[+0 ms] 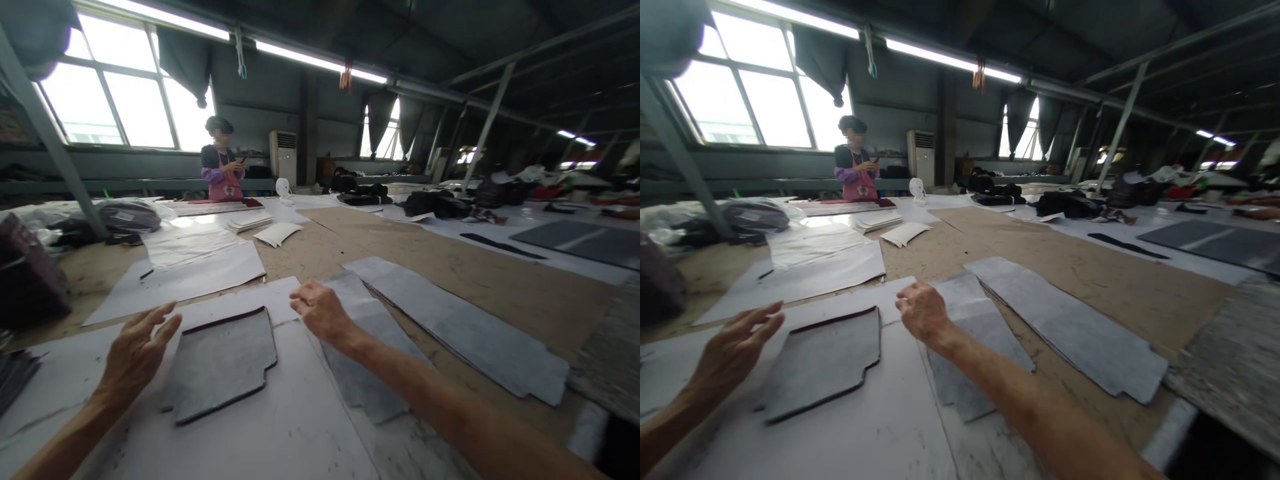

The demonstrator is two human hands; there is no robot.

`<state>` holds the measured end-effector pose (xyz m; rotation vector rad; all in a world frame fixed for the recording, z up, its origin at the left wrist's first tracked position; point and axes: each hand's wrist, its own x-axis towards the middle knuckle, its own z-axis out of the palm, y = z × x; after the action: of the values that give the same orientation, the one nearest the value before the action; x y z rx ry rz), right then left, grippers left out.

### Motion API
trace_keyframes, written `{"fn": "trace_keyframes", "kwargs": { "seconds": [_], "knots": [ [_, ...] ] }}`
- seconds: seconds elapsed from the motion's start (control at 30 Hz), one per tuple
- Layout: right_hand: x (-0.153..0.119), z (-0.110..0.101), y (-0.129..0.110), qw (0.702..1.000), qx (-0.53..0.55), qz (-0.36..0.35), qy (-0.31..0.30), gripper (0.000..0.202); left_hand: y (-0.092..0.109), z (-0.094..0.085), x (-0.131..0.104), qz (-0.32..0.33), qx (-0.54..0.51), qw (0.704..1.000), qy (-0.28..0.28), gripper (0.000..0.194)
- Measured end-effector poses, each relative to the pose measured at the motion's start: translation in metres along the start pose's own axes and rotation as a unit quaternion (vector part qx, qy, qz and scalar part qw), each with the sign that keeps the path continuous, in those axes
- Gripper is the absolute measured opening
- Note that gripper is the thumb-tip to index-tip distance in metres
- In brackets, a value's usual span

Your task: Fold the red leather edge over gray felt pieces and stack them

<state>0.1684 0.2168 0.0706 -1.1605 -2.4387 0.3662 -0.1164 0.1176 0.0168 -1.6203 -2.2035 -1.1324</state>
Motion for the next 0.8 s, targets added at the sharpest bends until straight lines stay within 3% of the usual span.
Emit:
{"fn": "trace_keyframes", "kwargs": {
  "seconds": [0.1, 0.27, 0.37, 0.47, 0.63, 0.8],
  "knots": [
    [-0.051, -0.023, 0.031, 1.0, -0.001, 0.013, -0.015, 0.013, 0.023, -0.013, -0.018, -0.006, -0.031, 0.999, -0.011, 0.048],
    [-0.113, -0.032, 0.059, 0.998, 0.007, 0.056, -0.019, 0.024, 0.083, -0.008, -0.067, 0.11, -0.112, 0.982, -0.106, 0.031],
    [-0.117, -0.027, 0.064, 0.997, 0.022, 0.074, -0.006, 0.011, 0.118, 0.008, -0.089, 0.146, -0.134, 0.964, -0.175, 0.022],
    [-0.108, -0.022, 0.068, 0.997, 0.034, 0.067, -0.009, 0.003, 0.143, 0.022, -0.097, 0.175, -0.129, 0.954, -0.207, 0.022],
    [-0.099, -0.016, 0.074, 0.998, 0.058, 0.033, -0.018, 0.011, 0.168, 0.034, -0.099, 0.194, -0.111, 0.948, -0.228, 0.026],
    [-0.099, -0.015, 0.082, 0.993, 0.112, 0.044, -0.018, 0.013, 0.184, 0.043, -0.099, 0.215, -0.1, 0.945, -0.226, 0.031]
  ]
}}
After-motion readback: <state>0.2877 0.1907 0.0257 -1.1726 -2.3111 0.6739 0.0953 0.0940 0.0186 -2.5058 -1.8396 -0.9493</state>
